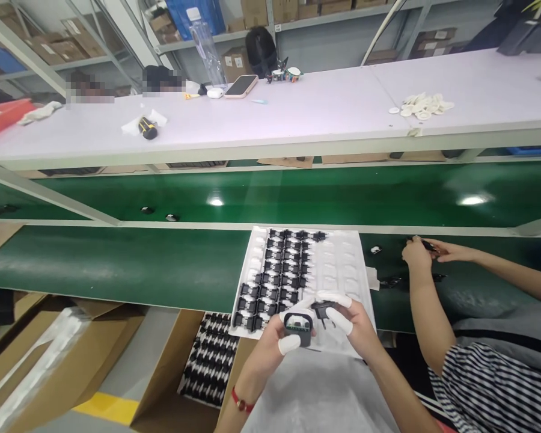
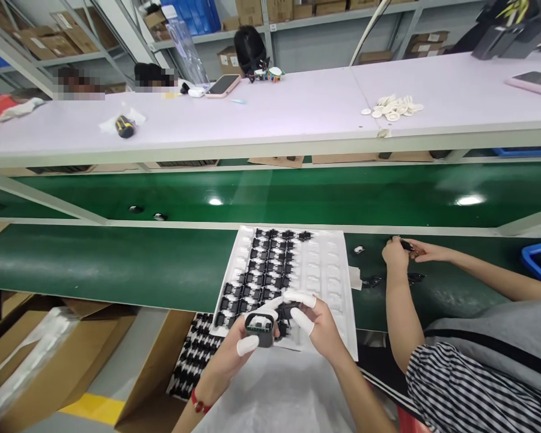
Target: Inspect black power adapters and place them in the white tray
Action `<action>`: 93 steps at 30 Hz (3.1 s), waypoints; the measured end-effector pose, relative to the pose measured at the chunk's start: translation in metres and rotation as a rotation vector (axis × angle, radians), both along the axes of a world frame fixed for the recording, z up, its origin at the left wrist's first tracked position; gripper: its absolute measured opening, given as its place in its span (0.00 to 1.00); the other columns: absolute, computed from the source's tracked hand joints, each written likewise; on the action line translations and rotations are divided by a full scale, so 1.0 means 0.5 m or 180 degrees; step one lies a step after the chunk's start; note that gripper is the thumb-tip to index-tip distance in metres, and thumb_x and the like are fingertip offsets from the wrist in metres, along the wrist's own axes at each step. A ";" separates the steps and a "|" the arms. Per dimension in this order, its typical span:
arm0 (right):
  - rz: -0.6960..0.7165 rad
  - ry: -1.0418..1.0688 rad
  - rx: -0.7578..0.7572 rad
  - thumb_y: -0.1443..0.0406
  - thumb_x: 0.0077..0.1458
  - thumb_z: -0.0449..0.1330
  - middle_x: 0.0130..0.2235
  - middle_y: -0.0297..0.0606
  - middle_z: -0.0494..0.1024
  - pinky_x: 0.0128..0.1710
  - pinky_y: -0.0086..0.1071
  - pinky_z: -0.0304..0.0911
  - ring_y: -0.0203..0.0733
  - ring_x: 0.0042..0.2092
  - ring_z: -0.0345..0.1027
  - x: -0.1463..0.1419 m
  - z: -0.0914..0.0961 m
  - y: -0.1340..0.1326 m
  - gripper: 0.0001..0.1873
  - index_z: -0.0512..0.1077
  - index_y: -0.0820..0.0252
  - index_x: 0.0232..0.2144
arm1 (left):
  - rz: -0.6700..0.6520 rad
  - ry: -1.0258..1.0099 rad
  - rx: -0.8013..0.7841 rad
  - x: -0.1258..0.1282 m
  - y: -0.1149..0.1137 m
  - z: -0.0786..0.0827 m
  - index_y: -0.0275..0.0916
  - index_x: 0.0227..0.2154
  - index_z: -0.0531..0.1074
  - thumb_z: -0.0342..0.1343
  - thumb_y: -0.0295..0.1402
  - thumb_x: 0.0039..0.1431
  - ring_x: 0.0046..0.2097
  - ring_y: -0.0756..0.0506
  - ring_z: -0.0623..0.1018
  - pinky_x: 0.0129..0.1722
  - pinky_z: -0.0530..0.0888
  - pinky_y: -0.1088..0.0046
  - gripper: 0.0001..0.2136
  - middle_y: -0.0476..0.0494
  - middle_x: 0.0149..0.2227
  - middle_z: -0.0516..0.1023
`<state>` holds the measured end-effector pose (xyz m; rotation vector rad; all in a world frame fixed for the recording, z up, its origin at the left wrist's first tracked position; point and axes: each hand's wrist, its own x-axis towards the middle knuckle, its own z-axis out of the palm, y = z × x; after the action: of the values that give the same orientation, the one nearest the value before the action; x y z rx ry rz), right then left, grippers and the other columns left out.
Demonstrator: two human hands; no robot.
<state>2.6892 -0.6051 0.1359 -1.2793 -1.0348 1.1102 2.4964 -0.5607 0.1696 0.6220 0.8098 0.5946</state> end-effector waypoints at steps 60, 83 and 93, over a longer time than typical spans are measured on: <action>0.0000 -0.0756 0.1568 0.62 0.58 0.64 0.53 0.43 0.77 0.49 0.45 0.74 0.56 0.56 0.70 -0.012 0.224 -0.057 0.27 0.68 0.44 0.59 | -0.0374 0.0574 0.2579 0.028 0.006 0.181 0.46 0.48 0.79 0.75 0.35 0.39 0.46 0.40 0.79 0.46 0.75 0.69 0.28 0.44 0.45 0.82; -0.0070 -0.0573 0.1263 0.54 0.55 0.65 0.47 0.43 0.81 0.48 0.42 0.75 0.55 0.51 0.76 -0.015 0.221 -0.044 0.22 0.76 0.48 0.52 | -0.0369 0.0801 0.3572 0.024 0.012 0.191 0.56 0.56 0.72 0.73 0.29 0.41 0.39 0.43 0.78 0.40 0.74 0.71 0.36 0.46 0.41 0.82; -0.0309 -0.0861 0.1431 0.52 0.62 0.53 0.46 0.49 0.79 0.44 0.44 0.77 0.58 0.52 0.74 -0.015 0.155 -0.074 0.24 0.69 0.52 0.58 | -0.0634 0.0958 0.3718 0.025 0.013 0.210 0.55 0.57 0.71 0.72 0.33 0.45 0.42 0.43 0.79 0.43 0.74 0.72 0.33 0.47 0.47 0.83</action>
<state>2.6817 -0.6421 0.2132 -1.1140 -1.3206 0.5918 2.5090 -0.5540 0.2746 1.8709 0.6041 0.7762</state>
